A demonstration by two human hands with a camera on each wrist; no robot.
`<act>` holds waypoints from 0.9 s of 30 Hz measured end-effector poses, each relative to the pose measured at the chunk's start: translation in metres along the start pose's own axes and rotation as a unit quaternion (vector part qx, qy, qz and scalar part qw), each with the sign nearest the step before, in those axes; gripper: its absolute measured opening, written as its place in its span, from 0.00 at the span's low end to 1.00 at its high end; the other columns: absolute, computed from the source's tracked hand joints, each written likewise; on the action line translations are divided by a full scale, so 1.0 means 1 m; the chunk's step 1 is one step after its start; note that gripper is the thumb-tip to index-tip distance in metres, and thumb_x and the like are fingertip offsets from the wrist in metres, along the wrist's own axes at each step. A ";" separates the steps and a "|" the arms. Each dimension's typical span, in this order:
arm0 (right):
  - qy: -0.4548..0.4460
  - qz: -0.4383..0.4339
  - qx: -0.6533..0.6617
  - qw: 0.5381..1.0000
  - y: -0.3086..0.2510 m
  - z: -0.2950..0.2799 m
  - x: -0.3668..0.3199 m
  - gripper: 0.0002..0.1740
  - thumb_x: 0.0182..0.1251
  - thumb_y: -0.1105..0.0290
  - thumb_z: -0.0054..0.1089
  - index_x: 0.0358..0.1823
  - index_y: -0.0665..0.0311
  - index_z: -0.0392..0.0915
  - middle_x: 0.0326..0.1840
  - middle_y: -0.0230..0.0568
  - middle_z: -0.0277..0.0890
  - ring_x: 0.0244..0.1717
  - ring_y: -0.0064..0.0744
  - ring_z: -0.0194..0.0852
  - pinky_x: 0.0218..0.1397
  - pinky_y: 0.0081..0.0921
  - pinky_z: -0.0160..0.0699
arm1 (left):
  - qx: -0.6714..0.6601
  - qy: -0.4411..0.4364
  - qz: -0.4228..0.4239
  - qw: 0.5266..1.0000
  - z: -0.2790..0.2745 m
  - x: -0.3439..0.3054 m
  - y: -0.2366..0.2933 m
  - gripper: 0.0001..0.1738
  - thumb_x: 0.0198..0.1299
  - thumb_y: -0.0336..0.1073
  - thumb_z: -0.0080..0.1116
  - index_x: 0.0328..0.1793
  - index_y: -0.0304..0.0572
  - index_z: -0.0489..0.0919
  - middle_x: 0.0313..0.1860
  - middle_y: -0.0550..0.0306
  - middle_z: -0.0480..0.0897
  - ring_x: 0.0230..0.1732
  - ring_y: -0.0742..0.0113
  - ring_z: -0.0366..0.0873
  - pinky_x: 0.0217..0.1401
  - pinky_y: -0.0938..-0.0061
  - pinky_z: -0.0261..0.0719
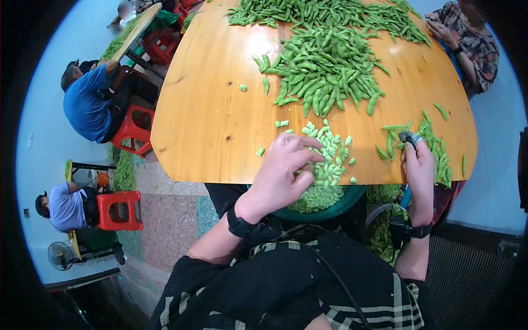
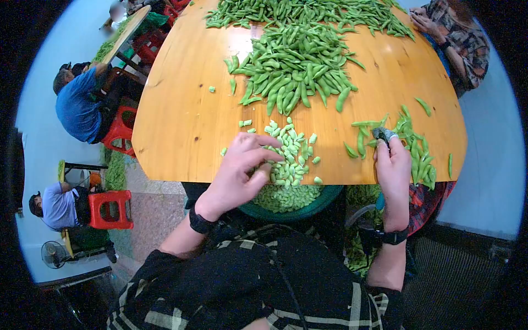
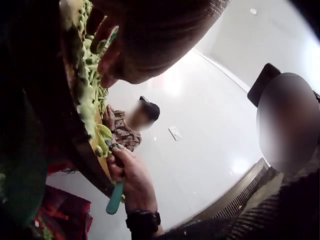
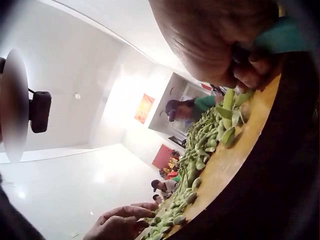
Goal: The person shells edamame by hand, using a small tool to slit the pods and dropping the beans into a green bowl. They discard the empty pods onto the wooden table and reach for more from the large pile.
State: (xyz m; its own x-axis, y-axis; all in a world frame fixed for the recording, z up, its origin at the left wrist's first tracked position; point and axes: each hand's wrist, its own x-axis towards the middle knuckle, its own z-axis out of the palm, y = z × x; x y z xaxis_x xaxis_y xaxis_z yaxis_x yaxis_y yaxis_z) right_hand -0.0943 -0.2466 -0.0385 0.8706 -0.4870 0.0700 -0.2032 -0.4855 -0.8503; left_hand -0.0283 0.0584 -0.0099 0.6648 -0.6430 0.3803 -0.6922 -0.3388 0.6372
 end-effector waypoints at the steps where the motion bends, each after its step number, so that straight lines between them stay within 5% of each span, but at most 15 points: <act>1: -0.006 0.007 0.020 1.000 0.000 0.000 0.000 0.10 0.71 0.72 0.49 0.46 0.66 0.78 0.22 0.23 0.66 0.21 0.12 0.60 0.23 0.16 0.58 | 0.002 0.000 0.001 1.000 -0.001 -0.002 -0.004 0.12 0.53 0.23 0.52 0.42 0.39 0.81 0.49 0.51 0.78 0.52 0.51 0.73 0.57 0.63 0.70; 4: -0.045 0.088 0.144 0.985 -0.013 -0.006 -0.002 0.10 0.72 0.71 0.48 0.47 0.65 0.77 0.21 0.23 0.64 0.17 0.09 0.56 0.18 0.13 0.54 | 0.077 0.145 -0.097 0.982 -0.004 -0.007 -0.024 0.10 0.58 0.27 0.55 0.46 0.38 0.81 0.50 0.48 0.78 0.54 0.51 0.72 0.60 0.64 0.69; 7: -0.041 0.110 0.184 0.976 -0.023 -0.007 -0.004 0.11 0.73 0.71 0.46 0.49 0.64 0.76 0.20 0.22 0.64 0.14 0.08 0.54 0.14 0.11 0.50 | 0.132 0.167 -0.124 0.969 -0.003 -0.002 -0.036 0.10 0.59 0.27 0.55 0.46 0.37 0.81 0.51 0.47 0.77 0.53 0.50 0.73 0.59 0.64 0.69; 13: -0.055 0.101 0.170 0.979 -0.008 -0.009 0.000 0.13 0.74 0.70 0.44 0.53 0.65 0.74 0.22 0.23 0.65 0.12 0.09 0.54 0.11 0.11 0.52 | 0.055 0.071 -0.018 0.996 0.002 0.020 -0.035 0.08 0.57 0.28 0.57 0.43 0.35 0.79 0.44 0.49 0.78 0.48 0.50 0.74 0.51 0.60 0.72; 15: -0.056 0.099 0.175 0.978 -0.012 -0.010 0.000 0.14 0.74 0.71 0.44 0.55 0.65 0.74 0.22 0.24 0.66 0.12 0.09 0.54 0.11 0.11 0.52 | 0.150 0.148 -0.059 0.976 -0.004 0.038 -0.048 0.08 0.56 0.27 0.57 0.42 0.35 0.79 0.40 0.46 0.76 0.47 0.48 0.74 0.48 0.59 0.73; 23: -0.068 0.093 0.174 0.978 -0.037 -0.007 -0.011 0.18 0.73 0.73 0.44 0.61 0.64 0.71 0.26 0.27 0.69 0.16 0.10 0.60 0.15 0.11 0.57 | 0.189 0.083 -0.140 0.968 -0.003 0.057 -0.072 0.11 0.57 0.25 0.56 0.47 0.36 0.79 0.40 0.44 0.77 0.39 0.45 0.77 0.44 0.62 0.77; 26: -0.194 0.089 0.246 0.946 -0.072 0.003 -0.018 0.19 0.73 0.72 0.46 0.63 0.65 0.70 0.28 0.28 0.72 0.16 0.10 0.62 0.15 0.11 0.60 | 0.139 0.086 -0.074 0.984 -0.003 0.054 -0.043 0.09 0.61 0.26 0.56 0.48 0.36 0.79 0.33 0.53 0.79 0.34 0.58 0.79 0.36 0.70 0.76; 27: -0.187 0.094 0.247 0.946 -0.081 0.013 -0.019 0.19 0.73 0.72 0.46 0.63 0.65 0.70 0.28 0.28 0.72 0.16 0.10 0.62 0.15 0.11 0.60 | -0.025 0.064 -0.128 0.989 0.002 0.052 -0.026 0.09 0.62 0.26 0.57 0.48 0.34 0.79 0.31 0.55 0.79 0.30 0.64 0.78 0.33 0.73 0.76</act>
State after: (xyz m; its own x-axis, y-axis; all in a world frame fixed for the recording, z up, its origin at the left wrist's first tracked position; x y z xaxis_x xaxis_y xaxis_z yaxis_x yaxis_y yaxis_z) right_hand -0.0890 -0.1885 0.0219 0.9565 -0.1944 -0.2176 -0.2162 0.0285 -0.9759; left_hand 0.0238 0.0321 -0.0081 0.8492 -0.4466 0.2819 -0.4838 -0.4435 0.7545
